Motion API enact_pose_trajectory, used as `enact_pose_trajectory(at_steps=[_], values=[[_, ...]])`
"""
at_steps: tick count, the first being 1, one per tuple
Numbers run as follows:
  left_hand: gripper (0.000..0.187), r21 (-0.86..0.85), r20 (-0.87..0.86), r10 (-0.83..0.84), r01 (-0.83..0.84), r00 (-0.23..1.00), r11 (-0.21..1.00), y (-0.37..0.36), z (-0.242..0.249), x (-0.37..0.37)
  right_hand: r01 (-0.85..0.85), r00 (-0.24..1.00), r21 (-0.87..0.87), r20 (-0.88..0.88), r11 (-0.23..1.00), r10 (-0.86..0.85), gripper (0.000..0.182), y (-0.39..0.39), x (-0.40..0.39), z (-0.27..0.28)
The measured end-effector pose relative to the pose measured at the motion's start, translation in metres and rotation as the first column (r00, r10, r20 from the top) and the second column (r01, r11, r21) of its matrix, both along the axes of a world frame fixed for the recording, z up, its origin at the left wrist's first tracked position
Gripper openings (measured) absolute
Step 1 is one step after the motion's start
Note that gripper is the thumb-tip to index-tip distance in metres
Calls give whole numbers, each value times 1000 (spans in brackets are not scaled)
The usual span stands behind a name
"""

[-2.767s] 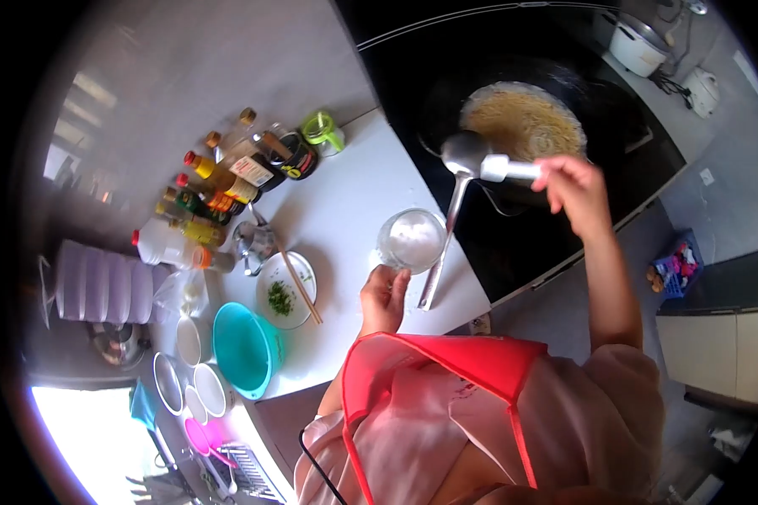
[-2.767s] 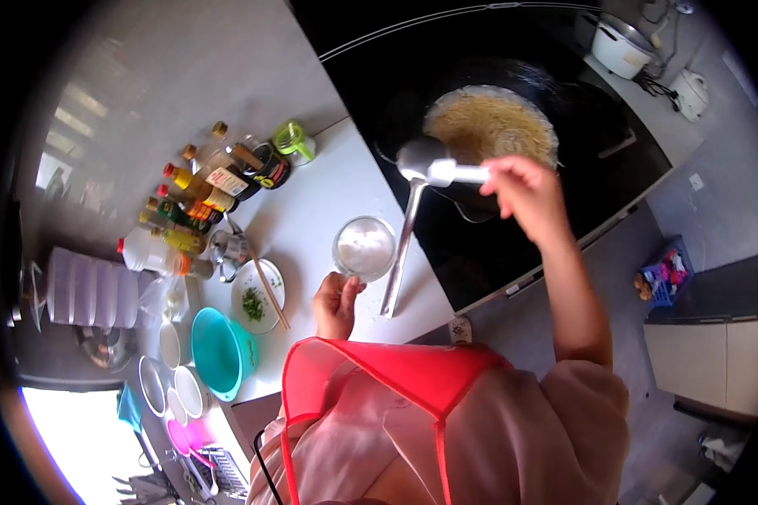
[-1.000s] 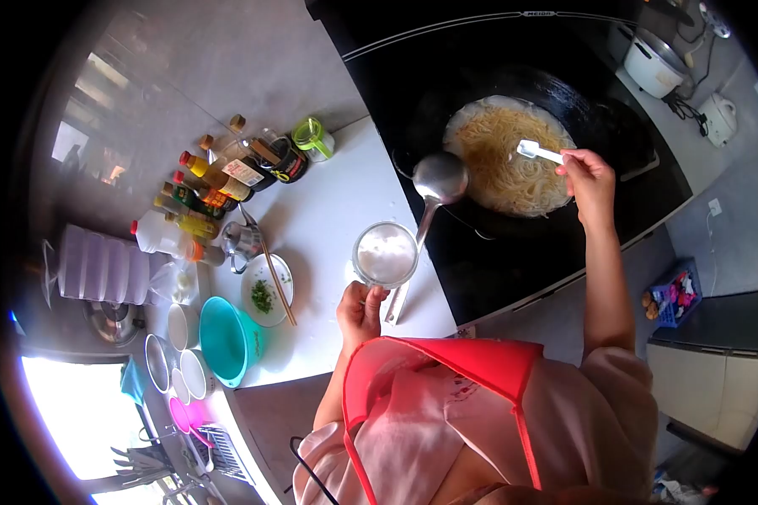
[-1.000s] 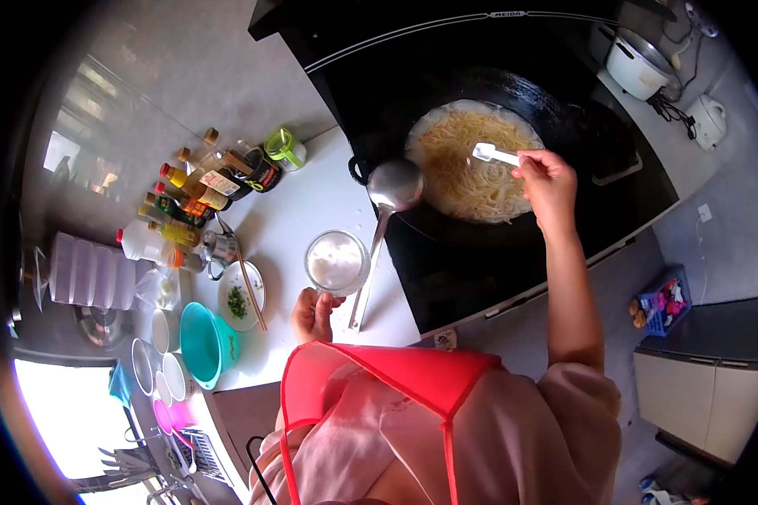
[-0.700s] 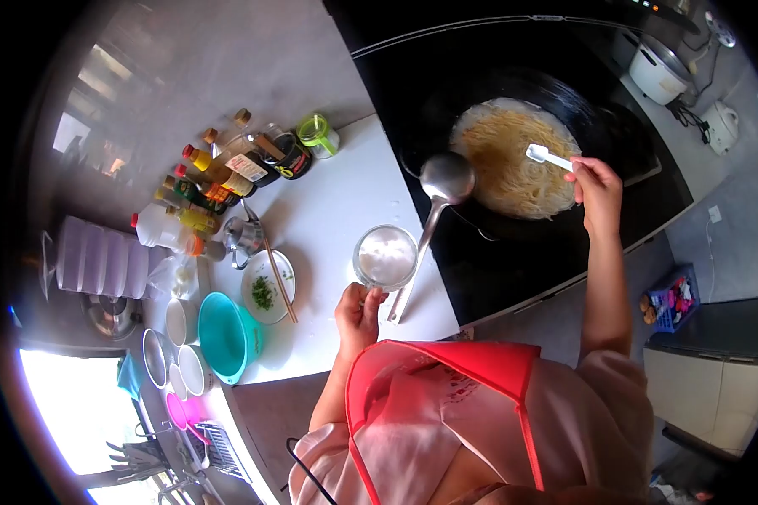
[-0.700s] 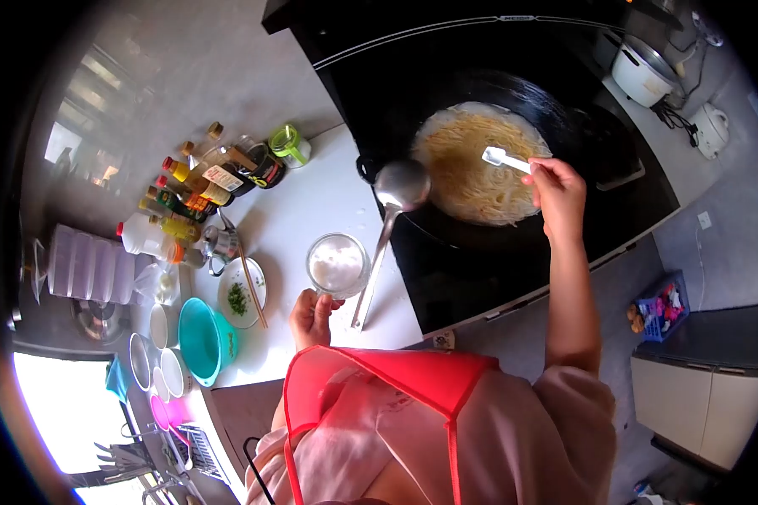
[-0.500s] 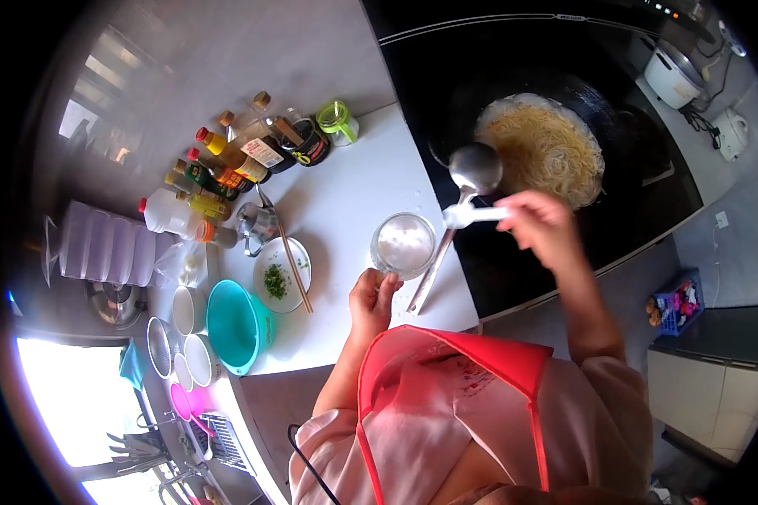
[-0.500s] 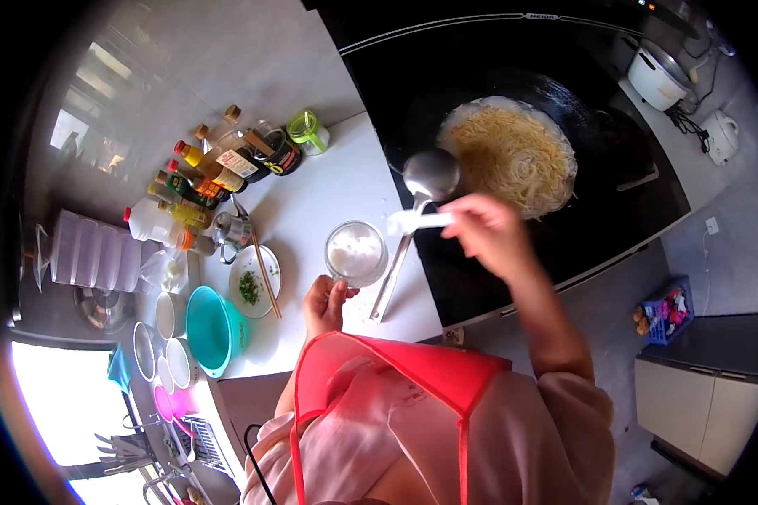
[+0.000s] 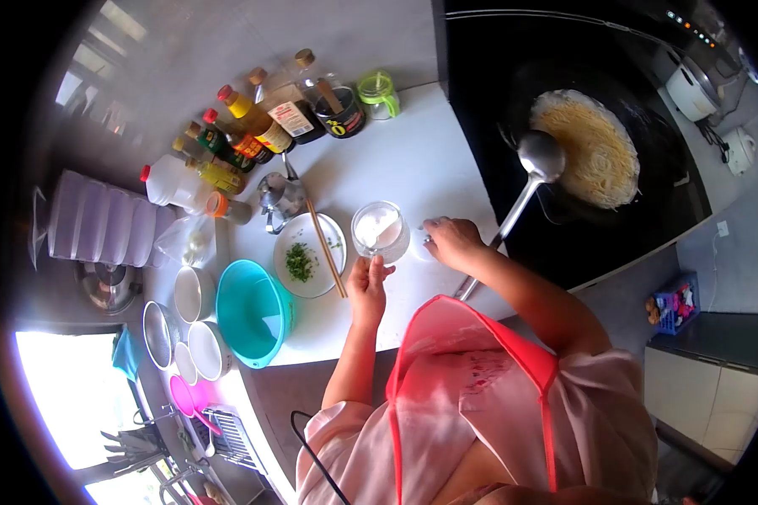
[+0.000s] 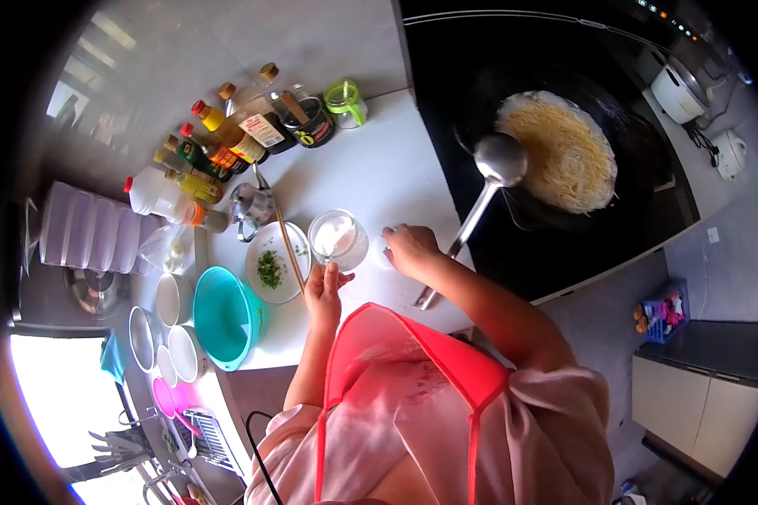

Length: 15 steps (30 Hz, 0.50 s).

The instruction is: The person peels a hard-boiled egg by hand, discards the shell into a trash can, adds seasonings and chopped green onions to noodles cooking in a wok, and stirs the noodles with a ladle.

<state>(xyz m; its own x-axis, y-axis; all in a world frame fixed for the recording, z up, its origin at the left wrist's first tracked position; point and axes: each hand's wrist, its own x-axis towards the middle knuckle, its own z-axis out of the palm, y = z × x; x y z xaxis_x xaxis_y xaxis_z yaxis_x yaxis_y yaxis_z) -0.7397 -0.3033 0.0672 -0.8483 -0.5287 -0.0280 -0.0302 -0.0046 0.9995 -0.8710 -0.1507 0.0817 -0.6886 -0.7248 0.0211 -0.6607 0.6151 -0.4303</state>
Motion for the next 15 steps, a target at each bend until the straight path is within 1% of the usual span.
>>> enact_pose_trajectory(at_steps=[2, 4, 5, 7, 8, 9, 10, 11, 12, 14, 15], values=[[26, -2, -29, 3, -4, 1000, 1000, -9, -12, -3, -35, 999, -18, -38, 999, 35, 18, -9, -3, -26], [24, 36, -29, 13, -12, 999, 999, -10, -14, -9, 7, 1000, -8, -13, 1000, -7, 15, -13, -10, -31], [24, 53, -23, 16, -15, 1000, 998, -10, -13, -12, 104, 994, -81, 35, 991, -101, 14, -9, -14, -32], [24, 53, -8, -6, 6, 1000, 999, -10, -15, -20, 256, 961, -236, 167, 937, -220, 14, -6, -18, -1], [25, 46, 4, -15, 15, 1000, 999, -9, -17, -24, 266, 961, -317, 167, 910, -223, 13, -5, -20, 13], [26, 37, 14, -25, 24, 1000, 999, -8, -19, -29, 262, 962, -317, 160, 911, -221, 13, -7, -20, 23], [26, 39, 5, -24, 23, 1000, 999, -6, -21, -34, 235, 971, -394, 137, 888, -196, 13, -12, -21, 33], [27, 24, 32, -42, 41, 999, 999, -4, -24, -40, 204, 979, -470, 109, 859, -173, 13, -17, -22, 39], [29, 9, 58, -59, 59, 997, 998, -1, -29, -47, 158, 987, -440, 41, 884, -156, 14, -23, -27, 35], [32, 11, 14, -67, 67, 998, 998, 4, -41, -64, 119, 986, -318, -69, 940, -149, 14, -35, -36, 38], [32, 19, 1, -79, 79, 997, 997, 8, -40, -72, 108, 983, -252, -119, 962, -141, 14, -39, -43, 40]])
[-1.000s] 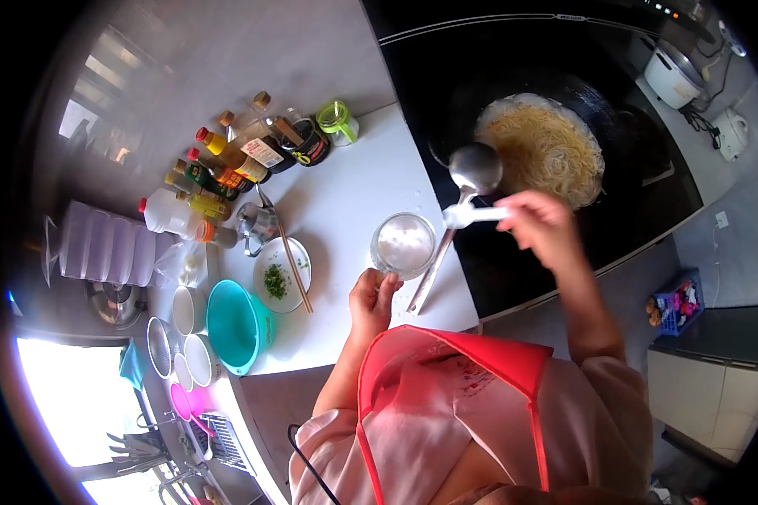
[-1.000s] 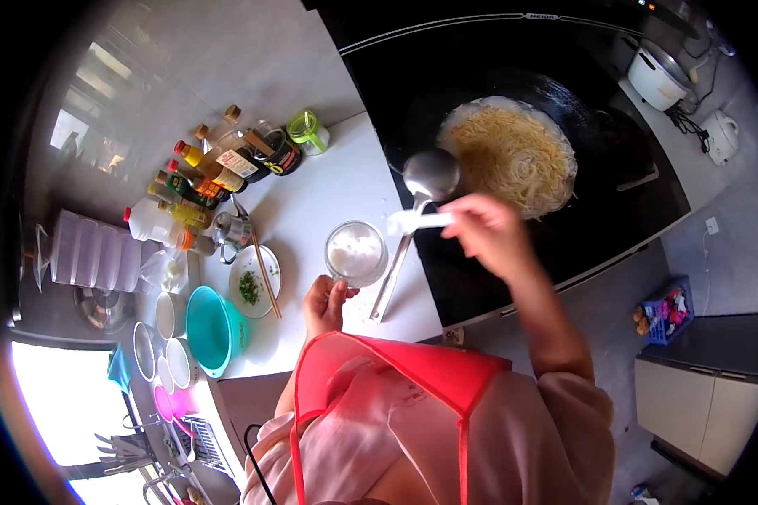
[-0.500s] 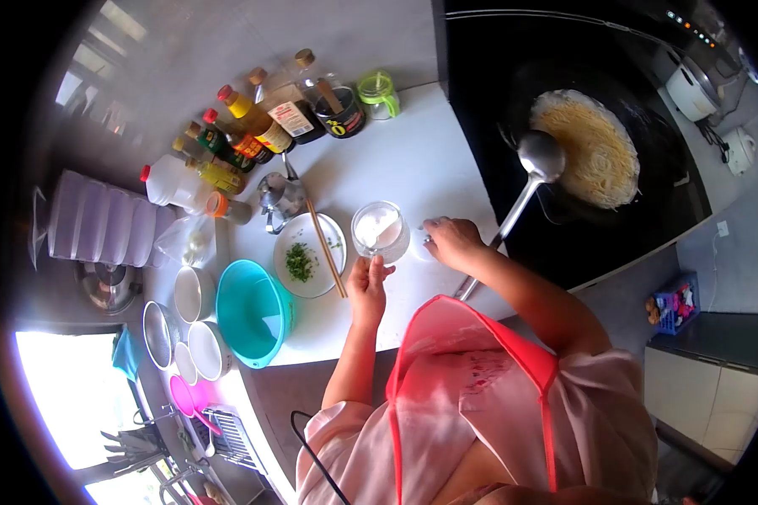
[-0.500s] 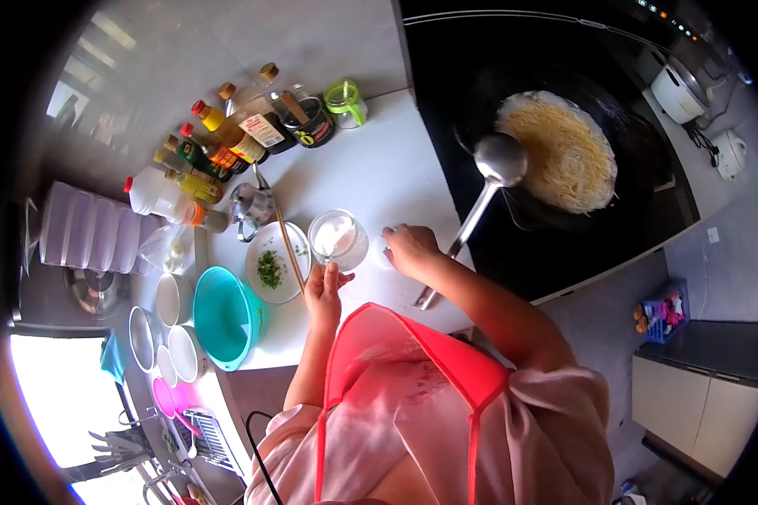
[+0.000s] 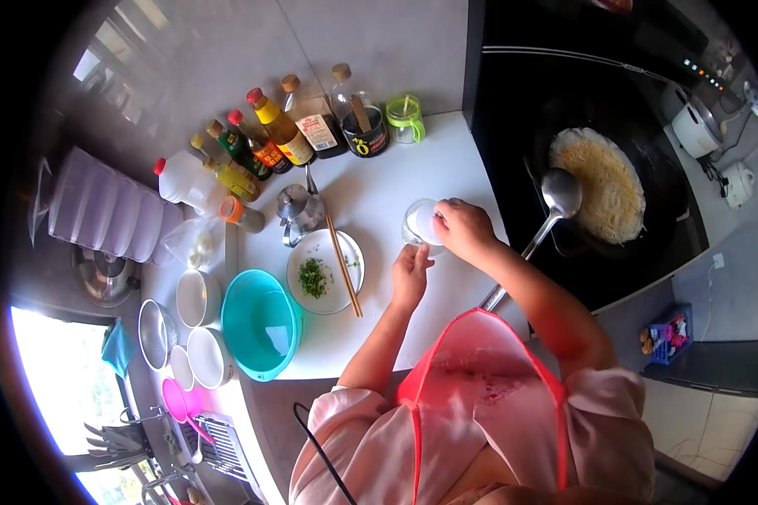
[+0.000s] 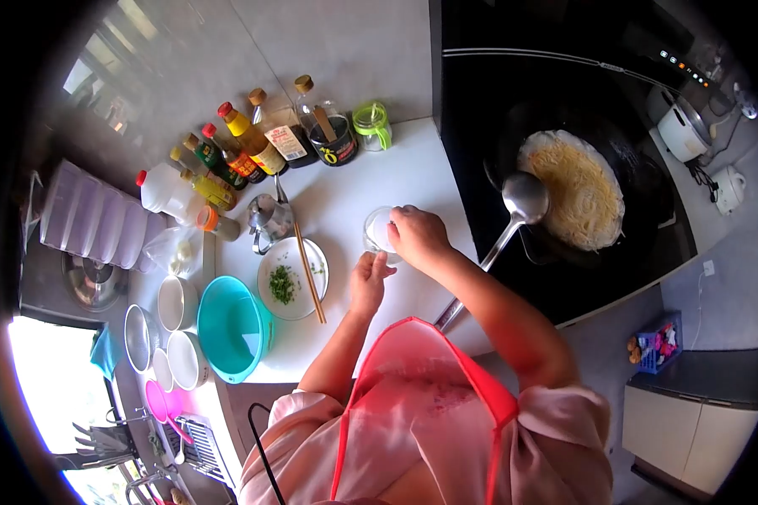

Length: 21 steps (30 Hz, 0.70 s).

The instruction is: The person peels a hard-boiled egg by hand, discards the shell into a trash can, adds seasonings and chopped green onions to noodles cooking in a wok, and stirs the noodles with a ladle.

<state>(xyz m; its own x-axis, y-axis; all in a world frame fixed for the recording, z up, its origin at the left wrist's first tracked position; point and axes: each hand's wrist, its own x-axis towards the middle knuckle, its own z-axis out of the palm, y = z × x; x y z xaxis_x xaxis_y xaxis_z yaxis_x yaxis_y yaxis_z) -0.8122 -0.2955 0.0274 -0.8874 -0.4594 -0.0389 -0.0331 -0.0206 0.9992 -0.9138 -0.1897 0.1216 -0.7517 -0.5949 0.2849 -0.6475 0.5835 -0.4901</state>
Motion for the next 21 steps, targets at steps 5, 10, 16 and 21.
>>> enact_pose_trajectory(at_steps=[5, 10, 16, 21], values=[[31, -22, 16, -55, 55, 998, 998, 7, 6, -48, 49, 998, -22, -35, 999, -50, 24, -2, -30, 8], [33, 34, -68, -55, 57, 996, 998, 16, 21, -102, 79, 988, -243, -110, 967, -108, 32, 26, -27, 16], [34, 52, -54, -50, 53, 997, 997, 4, -25, -190, -134, 868, -274, 431, 952, 246, 18, 104, 38, 29], [37, -47, -22, 35, -36, 999, 998, -9, -41, -234, -127, 793, -164, 575, 978, 200, 20, 174, 67, 2]])
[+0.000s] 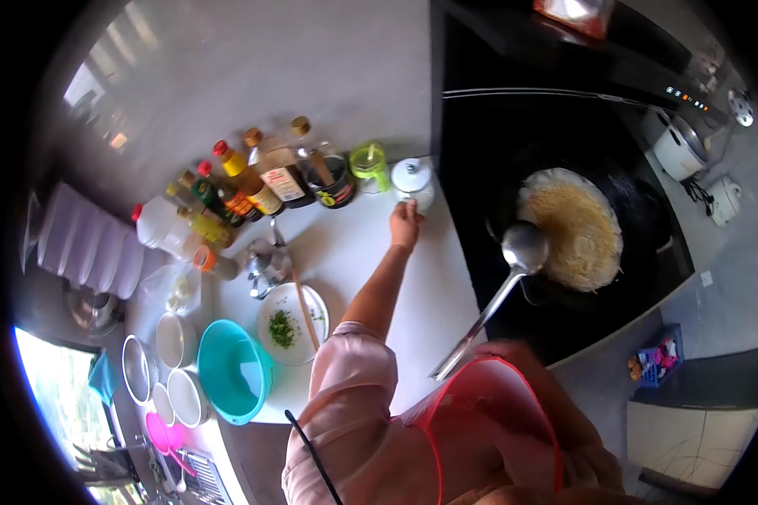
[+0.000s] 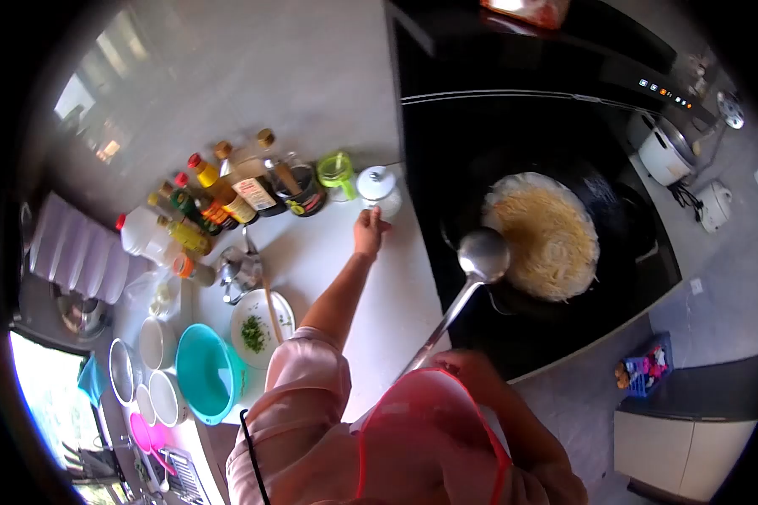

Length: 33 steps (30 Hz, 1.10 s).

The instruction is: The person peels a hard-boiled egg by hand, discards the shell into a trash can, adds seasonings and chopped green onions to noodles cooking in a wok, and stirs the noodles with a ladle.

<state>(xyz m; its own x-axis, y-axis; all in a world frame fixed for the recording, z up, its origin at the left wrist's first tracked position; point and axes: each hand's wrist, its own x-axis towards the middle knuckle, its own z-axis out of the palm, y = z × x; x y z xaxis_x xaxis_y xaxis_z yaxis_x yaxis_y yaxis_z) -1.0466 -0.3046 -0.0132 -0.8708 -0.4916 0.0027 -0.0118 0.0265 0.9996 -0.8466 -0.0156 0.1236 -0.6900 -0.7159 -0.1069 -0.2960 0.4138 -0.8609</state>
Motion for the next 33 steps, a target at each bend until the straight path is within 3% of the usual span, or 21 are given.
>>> enact_pose_trajectory(at_steps=[1, 3, 4, 6, 8, 13, 14, 15, 16, 17, 19, 20, 21, 23, 25, 28, 29, 31, 32, 33], values=[[37, -59, -4, -6, 6, 1000, 998, 1, -4, -8, 33, 999, 10, -1, 999, -33, 20, 9, 3, -8], [38, 1, -6, 10, -10, 1000, 1000, 3, -4, -21, 88, 977, 133, 180, 987, -111, 23, 24, 8, -27], [37, 22, -29, 7, -7, 1000, 1000, 3, -9, -28, 81, 916, 241, 366, 967, -167, 24, 22, 6, -23], [36, 81, -29, 12, -9, 1000, 997, 4, -10, -37, 96, 945, -10, 316, 995, -88, 23, 19, 13, -66], [35, 149, -11, -14, 15, 1000, 989, 6, 2, -35, 147, 847, -161, 531, 976, -40, 25, 8, 13, -105], [26, 230, 54, -69, 55, 996, 972, -5, 5, -24, 253, 708, -220, 705, 942, -26, 24, 10, 11, -94], [35, 213, 93, 29, -49, 995, 976, 3, 16, -11, 224, 664, -243, 747, 944, 35, 24, -3, 10, -93], [46, -20, 117, 34, -32, 993, 999, -9, -3, -4, 156, 619, -269, 776, 950, 118, 24, -9, 12, -108], [45, -440, 17, 151, -128, 988, 889, -18, -32, 0, 88, 567, -295, 800, 951, 196, 24, -15, 15, -122], [40, -747, -161, 181, -239, 970, 620, -5, -10, 31, 33, 384, -181, 910, 983, 155, 22, 4, 9, -173], [31, -573, -82, 41, -81, 996, 816, 20, 59, 98, -21, 622, -70, 780, 997, 68, 21, 9, 6, -83], [29, -594, -104, 63, -113, 993, 797, 22, 75, 127, -157, 762, -98, 621, 983, 183, 22, 8, 3, -46], [26, -612, -125, 75, -136, 989, 779, 22, 86, 155, -185, 758, -103, 618, 977, 209, 22, 7, 5, -41], [22, -685, -53, 232, -205, 971, 699, 13, 99, 215, -164, 756, -163, 613, 973, 230, 22, 5, 10, -34], [19, -842, -37, 438, -264, 898, 470, -3, 100, 269, -181, 760, -155, 605, 971, 239, 21, -11, 12, -22], [31, -903, 23, 648, -262, 761, 340, -21, 90, 326, -262, 916, -194, 257, 945, 307, 22, -45, 17, -20], [31, -903, 22, 653, -266, 757, 339, -25, 85, 337, -269, 915, -192, 256, 944, 313, 22, -62, 19, -13], [40, -835, 254, 692, -207, 676, 509, -35, 74, 351, -305, 952, -80, -16, 949, 305, 23, -94, 23, -3], [47, -765, 303, 650, -228, 697, 602, -42, 65, 354, -306, 952, -77, -18, 949, 305, 23, -110, 25, -8], [45, -728, 315, 605, -224, 731, 649, -50, 47, 357, -317, 924, -118, -262, 941, 278, 25, -128, 27, -23]])
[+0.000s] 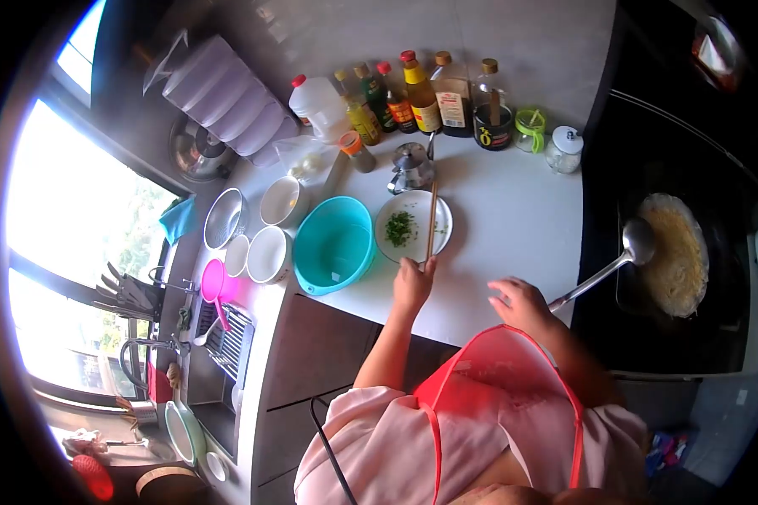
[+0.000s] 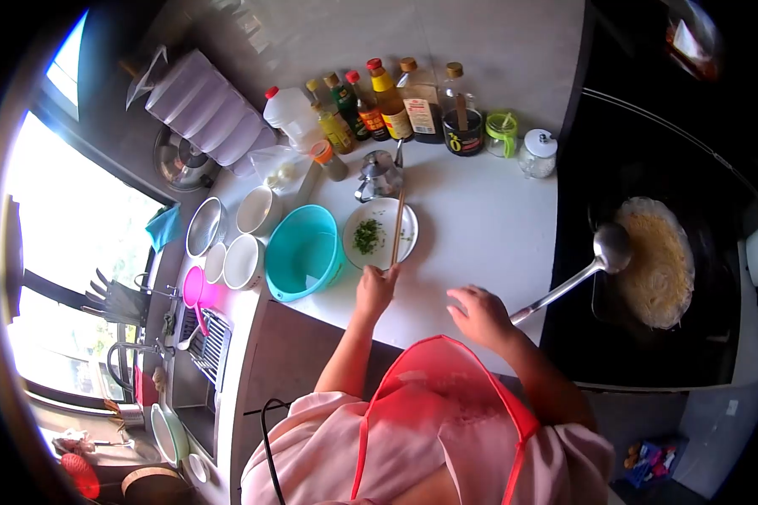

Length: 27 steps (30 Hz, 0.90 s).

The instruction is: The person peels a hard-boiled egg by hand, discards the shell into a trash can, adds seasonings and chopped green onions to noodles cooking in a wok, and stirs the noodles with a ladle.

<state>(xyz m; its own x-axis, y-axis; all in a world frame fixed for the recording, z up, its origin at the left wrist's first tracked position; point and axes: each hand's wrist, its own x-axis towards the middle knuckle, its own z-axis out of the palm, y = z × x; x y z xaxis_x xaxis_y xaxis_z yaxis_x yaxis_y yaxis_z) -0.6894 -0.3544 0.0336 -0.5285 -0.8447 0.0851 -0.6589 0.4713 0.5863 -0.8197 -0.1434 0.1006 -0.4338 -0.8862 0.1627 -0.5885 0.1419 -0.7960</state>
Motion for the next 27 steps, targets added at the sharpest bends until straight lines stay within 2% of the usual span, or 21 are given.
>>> enact_pose_trajectory(at_steps=[1, 2, 4, 5, 6, 7, 8, 9, 12, 13, 14, 15, 16, 19, 20, 21, 22, 23, 25, 27], values=[[43, 425, -75, 21, 13, 997, 905, -3, 10, -2, -4, 975, -116, -221, 993, -22, 28, -17, 2, -8], [41, 766, -132, 69, 58, 989, 640, -6, 22, -4, -4, 974, -111, -224, 994, -21, 28, -31, 4, -13], [37, 894, -333, 172, 252, 927, 371, -8, 21, 2, -1, 942, -8, -337, 1000, -2, 36, -62, 11, -14], [31, 912, -335, 183, 269, 924, 309, -10, 18, 2, 2, 940, -3, -340, 1000, -3, 36, -76, 13, -18], [31, 912, -338, 180, 275, 924, 305, -12, 16, 3, 0, 909, 1, -417, 1000, 1, 38, -90, 15, -21], [29, 913, -395, 216, 356, 893, 201, -13, 14, 6, -1, 871, 7, -491, 1000, 4, 39, -100, 18, -24], [27, 895, -444, 257, 435, 858, 96, -13, 13, 8, 6, 870, 10, -494, 1000, 0, 39, -107, 21, -27], [23, 891, -449, 274, 451, 851, 58, -10, 19, 9, -14, 835, -11, -550, 1000, 6, 38, -113, 23, -28], [27, 857, -507, 231, 514, 830, 35, 0, 29, 19, -33, 784, -69, -621, 997, -17, 34, -121, 31, -27], [29, 842, -539, 156, 532, 827, 91, 1, 34, 23, -48, 813, -98, -582, 994, -18, 32, -118, 33, -27], [29, 841, -541, 150, 535, 827, 83, 2, 39, 26, -63, 841, -127, -541, 990, -16, 31, -115, 34, -27], [29, 825, -565, 100, 565, 819, 37, 4, 53, 30, -45, 820, -241, -563, 969, -102, 28, -111, 35, -25], [29, 808, -589, 51, 590, 807, -11, 3, 61, 34, -36, 818, -239, -564, 970, -109, 28, -105, 36, -14], [32, 796, -605, -38, 605, 796, 16, -4, 50, 42, 123, 818, -276, -516, 953, -255, 28, -71, 36, 34], [33, 847, -522, -63, 526, 851, 80, -5, 47, 42, 197, 784, -252, -540, 947, -307, 28, -55, 34, 53], [33, 867, -495, -25, 496, 868, 49, -11, 44, 43, 239, 782, -364, -478, 900, -401, 27, -39, 31, 70], [33, 859, -511, 81, 512, 855, 10, -19, 18, 46, 274, 772, -476, -409, 836, -486, 26, -17, 25, 87], [30, 904, -423, 143, 428, 895, 0, -28, 4, 46, 306, 698, -571, -409, 761, -588, 23, 5, 16, 105], [33, 926, -372, 245, 376, 895, 31, -42, -16, 51, 376, 614, -663, -345, 647, -710, 17, 57, -7, 128], [37, 937, -346, 336, 342, 876, 71, -53, -26, 47, 601, 591, -681, 27, 417, -806, 11, 106, -30, 133]])
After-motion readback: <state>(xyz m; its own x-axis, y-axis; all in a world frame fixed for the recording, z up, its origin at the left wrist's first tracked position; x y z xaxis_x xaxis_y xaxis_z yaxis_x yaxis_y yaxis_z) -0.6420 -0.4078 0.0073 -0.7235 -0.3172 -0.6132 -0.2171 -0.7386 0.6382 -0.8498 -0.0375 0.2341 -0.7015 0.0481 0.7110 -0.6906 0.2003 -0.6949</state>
